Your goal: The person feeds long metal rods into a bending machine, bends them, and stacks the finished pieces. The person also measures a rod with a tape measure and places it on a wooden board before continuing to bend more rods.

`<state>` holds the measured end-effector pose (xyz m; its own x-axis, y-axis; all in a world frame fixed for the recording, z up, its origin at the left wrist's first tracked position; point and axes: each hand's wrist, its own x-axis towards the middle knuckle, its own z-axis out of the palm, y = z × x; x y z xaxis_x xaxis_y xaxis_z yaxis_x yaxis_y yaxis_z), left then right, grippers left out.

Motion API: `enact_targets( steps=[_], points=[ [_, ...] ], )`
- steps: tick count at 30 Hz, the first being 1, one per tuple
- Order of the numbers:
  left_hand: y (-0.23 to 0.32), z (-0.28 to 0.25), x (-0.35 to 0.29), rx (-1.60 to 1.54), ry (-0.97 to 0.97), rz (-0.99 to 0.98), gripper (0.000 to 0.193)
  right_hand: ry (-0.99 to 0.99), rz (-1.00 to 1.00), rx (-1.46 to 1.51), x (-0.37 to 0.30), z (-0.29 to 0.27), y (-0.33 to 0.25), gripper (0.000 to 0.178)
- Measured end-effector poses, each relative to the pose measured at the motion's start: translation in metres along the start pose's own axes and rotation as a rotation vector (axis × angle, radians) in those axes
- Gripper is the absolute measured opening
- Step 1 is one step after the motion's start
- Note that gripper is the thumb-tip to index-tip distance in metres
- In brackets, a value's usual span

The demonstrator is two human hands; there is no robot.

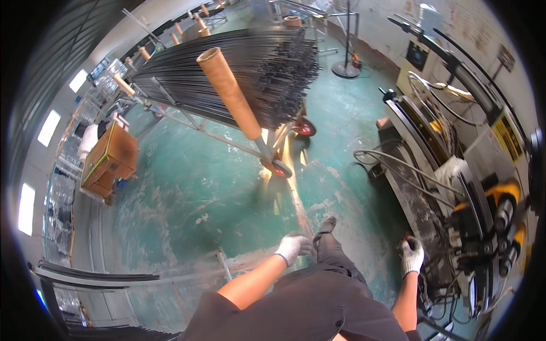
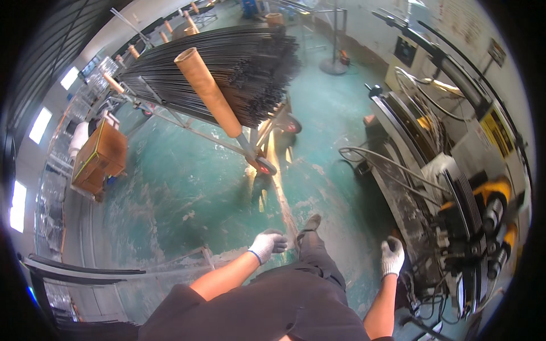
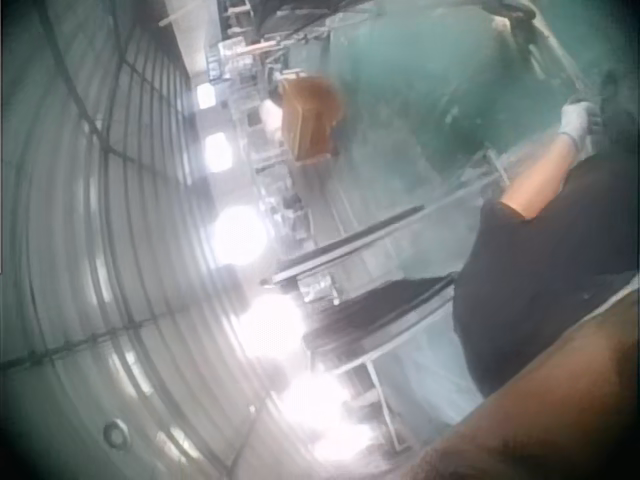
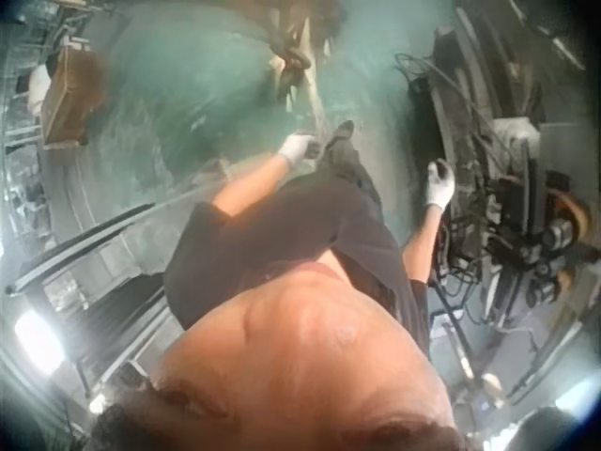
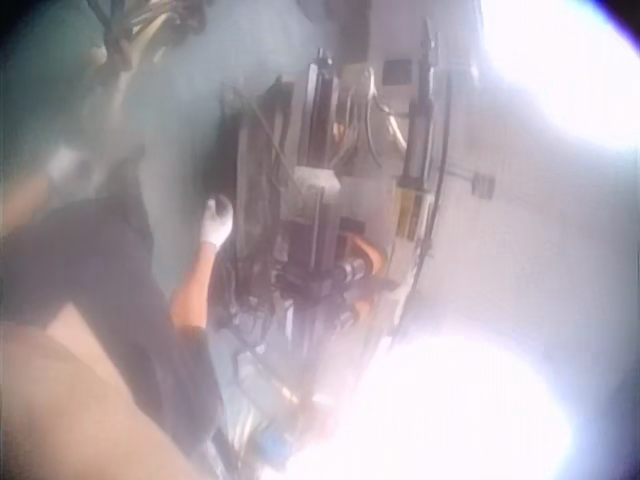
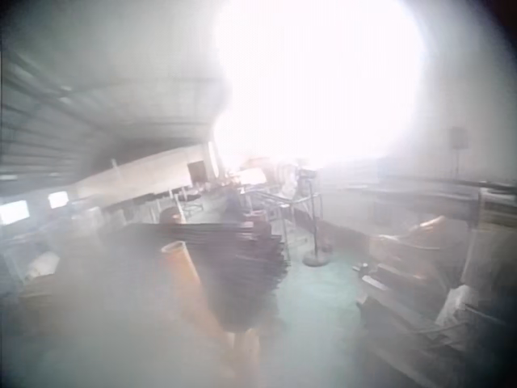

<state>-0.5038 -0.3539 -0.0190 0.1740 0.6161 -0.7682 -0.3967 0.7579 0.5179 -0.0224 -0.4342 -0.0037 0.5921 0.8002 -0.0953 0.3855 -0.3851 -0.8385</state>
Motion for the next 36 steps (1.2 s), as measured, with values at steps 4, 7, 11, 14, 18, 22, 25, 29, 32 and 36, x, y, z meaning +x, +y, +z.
enact_targets(
  steps=[4,7,11,14,18,22,25,29,32,36],
  points=[
    [0.045,-0.009,0.029,-0.036,0.082,-0.086,0.034,-0.137,-0.306,-0.067,0.081,0.092,-0.193,0.032],
    [0.116,0.029,0.006,0.068,0.193,0.003,0.028,-0.356,-0.373,-0.015,0.116,0.149,-0.354,0.036],
    [0.192,0.034,0.03,0.122,0.201,0.286,0.041,-0.539,-0.85,0.027,0.143,0.232,-0.514,0.048],
    [0.223,0.021,0.051,-0.134,0.245,0.43,0.035,-0.572,-1.08,-0.083,0.159,0.3,-0.598,0.053],
    [0.233,0.01,0.071,-0.276,0.263,0.307,0.014,-0.584,-1.121,-0.465,0.174,0.396,-0.682,0.059],
    [0.24,-0.023,0.103,-0.409,0.15,0.089,0.026,-0.578,-1.218,-0.713,0.175,0.461,-0.728,0.057],
    [0.286,-0.033,0.121,-0.419,0.242,0.054,0.024,-0.46,-1.251,-0.763,0.167,0.495,-0.735,0.052],
    [0.356,-0.047,0.145,-0.301,0.238,0.23,0.018,-0.576,-1.171,-0.722,0.178,0.51,-0.748,0.049],
    [0.402,-0.042,0.152,-0.179,0.118,0.29,0.017,-0.615,-1.155,-0.795,0.186,0.519,-0.752,0.045],
    [0.43,-0.037,0.161,-0.051,0.183,0.301,0.015,-0.669,-1.132,-0.843,0.194,0.525,-0.762,0.033]
  ],
)
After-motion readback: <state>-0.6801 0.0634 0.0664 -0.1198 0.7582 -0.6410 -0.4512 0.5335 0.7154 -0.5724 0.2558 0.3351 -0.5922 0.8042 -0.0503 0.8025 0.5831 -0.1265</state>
